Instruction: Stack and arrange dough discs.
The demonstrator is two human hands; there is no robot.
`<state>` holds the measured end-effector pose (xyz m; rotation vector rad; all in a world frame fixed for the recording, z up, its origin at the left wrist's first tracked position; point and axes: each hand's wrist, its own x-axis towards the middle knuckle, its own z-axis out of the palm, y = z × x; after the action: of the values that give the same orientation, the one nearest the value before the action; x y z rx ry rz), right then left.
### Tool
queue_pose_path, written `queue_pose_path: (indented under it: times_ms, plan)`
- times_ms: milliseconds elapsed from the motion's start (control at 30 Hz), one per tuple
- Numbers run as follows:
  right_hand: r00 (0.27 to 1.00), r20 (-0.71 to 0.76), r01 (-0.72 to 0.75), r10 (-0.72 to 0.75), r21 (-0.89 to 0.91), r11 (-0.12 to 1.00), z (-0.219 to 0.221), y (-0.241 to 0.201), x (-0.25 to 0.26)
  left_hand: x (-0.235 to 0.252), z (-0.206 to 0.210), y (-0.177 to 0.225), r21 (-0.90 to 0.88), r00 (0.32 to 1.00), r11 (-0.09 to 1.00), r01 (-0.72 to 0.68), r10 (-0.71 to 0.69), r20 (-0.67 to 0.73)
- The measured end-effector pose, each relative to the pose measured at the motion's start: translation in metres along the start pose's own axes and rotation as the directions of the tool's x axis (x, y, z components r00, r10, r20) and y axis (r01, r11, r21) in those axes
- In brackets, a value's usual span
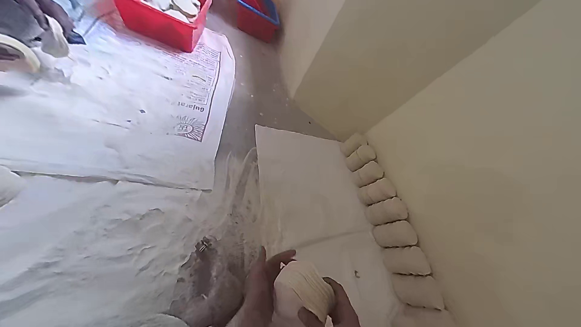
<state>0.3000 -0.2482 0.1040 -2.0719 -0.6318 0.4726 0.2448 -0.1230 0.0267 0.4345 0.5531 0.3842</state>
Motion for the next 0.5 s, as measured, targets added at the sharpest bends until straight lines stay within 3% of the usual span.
queue_pose_path:
  times_ms: [133, 233, 300, 367, 500]
  plan:
    - [0.999, 0.005, -0.054, 0.054, 0.056, 0.997, -0.004, -0.002, 0.005, -0.001, 0.008, 0.002, 0.009, 0.996, 0.996, 0.085, -0.085, 0.011]
    - [0.999, 0.022, -0.049, 0.044, 0.274, 0.960, -0.025, -0.010, 0.002, 0.019, 0.009, -0.002, -0.006, 0.986, 0.993, 0.119, -0.118, 0.114]
    - [0.995, 0.054, -0.101, 0.085, 0.454, 0.885, -0.043, -0.002, 0.000, 0.027, 0.014, -0.017, -0.044, 0.927, 0.957, 0.288, -0.267, 0.263]
    - [0.970, 0.069, -0.235, 0.234, 0.530, 0.815, -0.062, 0.011, 0.005, 0.029, 0.027, -0.038, -0.122, 0.814, 0.874, 0.471, -0.376, 0.443]
    - [0.842, 0.139, -0.496, 0.521, 0.577, 0.649, -0.110, 0.078, 0.015, 0.030, 0.059, -0.077, -0.062, 0.720, 0.810, 0.583, -0.480, 0.502]
